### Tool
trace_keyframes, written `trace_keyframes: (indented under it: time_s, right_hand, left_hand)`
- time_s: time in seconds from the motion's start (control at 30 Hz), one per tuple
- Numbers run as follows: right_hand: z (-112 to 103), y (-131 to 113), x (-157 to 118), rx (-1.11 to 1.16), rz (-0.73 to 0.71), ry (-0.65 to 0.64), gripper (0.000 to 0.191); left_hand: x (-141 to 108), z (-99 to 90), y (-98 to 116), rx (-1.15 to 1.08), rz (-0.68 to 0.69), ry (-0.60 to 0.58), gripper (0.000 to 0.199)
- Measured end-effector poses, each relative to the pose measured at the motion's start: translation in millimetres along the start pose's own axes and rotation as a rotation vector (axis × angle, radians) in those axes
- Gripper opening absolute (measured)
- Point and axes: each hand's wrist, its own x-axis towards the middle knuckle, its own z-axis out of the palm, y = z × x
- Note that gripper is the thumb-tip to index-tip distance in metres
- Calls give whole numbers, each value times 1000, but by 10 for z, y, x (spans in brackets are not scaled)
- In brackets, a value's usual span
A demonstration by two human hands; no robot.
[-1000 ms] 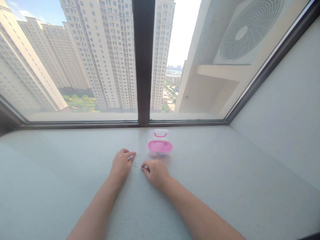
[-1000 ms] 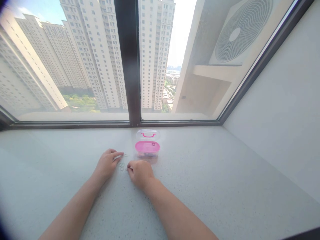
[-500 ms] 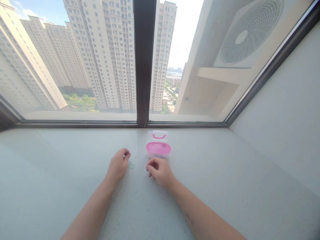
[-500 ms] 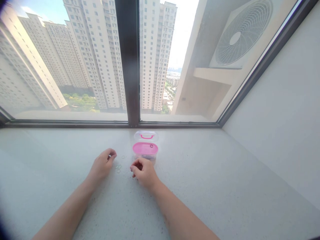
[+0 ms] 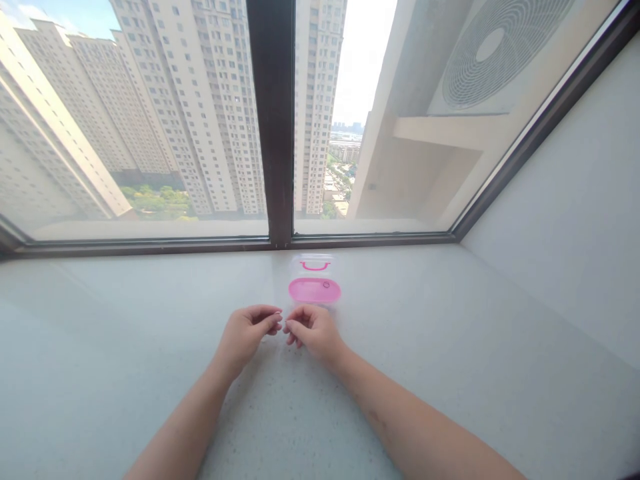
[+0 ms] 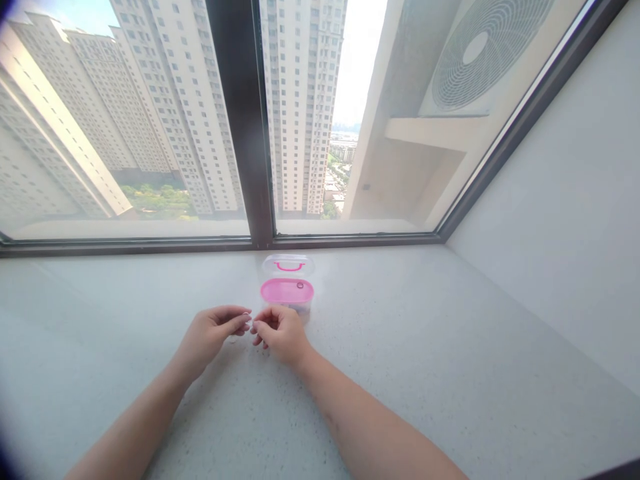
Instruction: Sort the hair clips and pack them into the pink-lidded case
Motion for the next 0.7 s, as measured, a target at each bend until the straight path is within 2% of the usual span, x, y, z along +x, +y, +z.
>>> trace_keyframes:
  time_s: [0.17,0.43,0.57,0.7]
  right_hand:
    - [9,-1,-5,-14,-27,47,14]
    - [46,52,9,-1,-38,99,13]
    - [73,48,13,-15,-43,79,13]
    - [88,38,3,-42,-46,74,13]
  left_hand:
    - [3,7,-1,-49,-75,-12,25]
    - [12,-35,-10,-46,-104,-25,26]
    - [5,-40,-17,-8,-67,-102,26]
    - [-5,-38,-7,69,19,-106,25]
